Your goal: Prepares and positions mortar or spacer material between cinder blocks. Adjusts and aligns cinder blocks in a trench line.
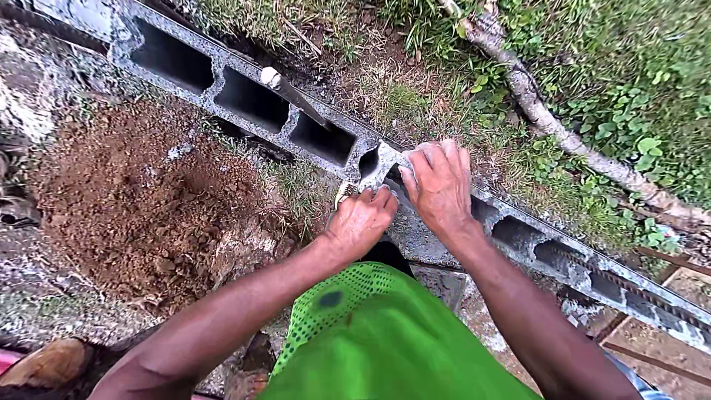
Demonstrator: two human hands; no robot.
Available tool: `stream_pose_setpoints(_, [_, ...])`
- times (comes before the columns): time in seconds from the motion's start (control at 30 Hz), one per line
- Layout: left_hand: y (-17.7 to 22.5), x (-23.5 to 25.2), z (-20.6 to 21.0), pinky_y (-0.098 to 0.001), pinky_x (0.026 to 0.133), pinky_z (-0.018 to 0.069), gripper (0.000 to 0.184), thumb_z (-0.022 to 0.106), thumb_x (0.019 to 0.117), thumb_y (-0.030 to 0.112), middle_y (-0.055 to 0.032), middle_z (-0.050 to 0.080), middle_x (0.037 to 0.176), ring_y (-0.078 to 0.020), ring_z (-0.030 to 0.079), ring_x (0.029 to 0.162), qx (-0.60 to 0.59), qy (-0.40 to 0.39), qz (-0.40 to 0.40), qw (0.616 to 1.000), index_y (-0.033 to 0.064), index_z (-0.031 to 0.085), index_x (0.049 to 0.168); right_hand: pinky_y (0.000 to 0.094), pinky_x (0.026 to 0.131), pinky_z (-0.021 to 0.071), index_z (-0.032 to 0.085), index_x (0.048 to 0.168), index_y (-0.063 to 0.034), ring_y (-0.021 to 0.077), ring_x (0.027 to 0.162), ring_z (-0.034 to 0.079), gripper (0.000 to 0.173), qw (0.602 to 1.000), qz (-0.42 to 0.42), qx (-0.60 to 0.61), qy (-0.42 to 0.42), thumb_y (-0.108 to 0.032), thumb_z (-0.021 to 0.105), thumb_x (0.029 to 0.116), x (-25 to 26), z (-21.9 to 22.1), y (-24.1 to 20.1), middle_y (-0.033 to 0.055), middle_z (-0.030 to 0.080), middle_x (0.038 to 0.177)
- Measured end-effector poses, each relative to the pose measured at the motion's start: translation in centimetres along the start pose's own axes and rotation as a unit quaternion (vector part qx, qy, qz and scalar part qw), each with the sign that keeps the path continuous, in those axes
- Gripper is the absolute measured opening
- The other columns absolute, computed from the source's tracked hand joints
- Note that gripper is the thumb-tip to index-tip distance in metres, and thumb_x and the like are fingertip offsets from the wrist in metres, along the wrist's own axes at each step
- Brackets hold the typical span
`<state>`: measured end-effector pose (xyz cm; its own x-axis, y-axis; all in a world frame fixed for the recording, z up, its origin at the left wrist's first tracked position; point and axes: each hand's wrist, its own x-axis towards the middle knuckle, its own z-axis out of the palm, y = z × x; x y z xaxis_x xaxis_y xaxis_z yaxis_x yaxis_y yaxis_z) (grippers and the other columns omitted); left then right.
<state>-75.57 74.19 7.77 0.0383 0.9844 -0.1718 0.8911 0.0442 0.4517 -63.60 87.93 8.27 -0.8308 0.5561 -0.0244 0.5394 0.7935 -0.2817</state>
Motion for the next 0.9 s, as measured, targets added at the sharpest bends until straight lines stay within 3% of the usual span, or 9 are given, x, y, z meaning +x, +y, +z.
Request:
stream_pose_setpoints(0.37, [0.5,0.0,-1.5,-0.0412,0.055,0.0538,0.021,0.065,0.0879,-0.005,-0.0177,0.071,0.108,-0.0325,0.069,0.077,0.014,0.001,0.003,1.0,0.003,0.073,0.106,0.0495,0.083,0.0462,0.071,0.106,-0.0041,0.0362,0.105,0.062,0.022,1.0,-0.008,-0.001,0.018,-0.023,0.059,0.1034,0.1,-1.1,-0.2,0.0156,0.068,0.11])
stream_pose_setpoints(0.9, [0.0,0.6,-0.6,-0.0445,0.06,0.055,0.02,0.064,0.0903,-0.005,-0.0182,0.07,0.11,-0.0353,0.069,0.084,0.006,-0.021,0.006,1.0,0.0021,0.073,0.107,0.0524,0.084,0.0454,0.07,0.11,-0.0044,0.0381,0.107,0.059,0.02,1.0,0.001,0.017,-0.016,-0.021,0.06,0.1037,0.0,-0.8,0.0,0.016,0.065,0.111])
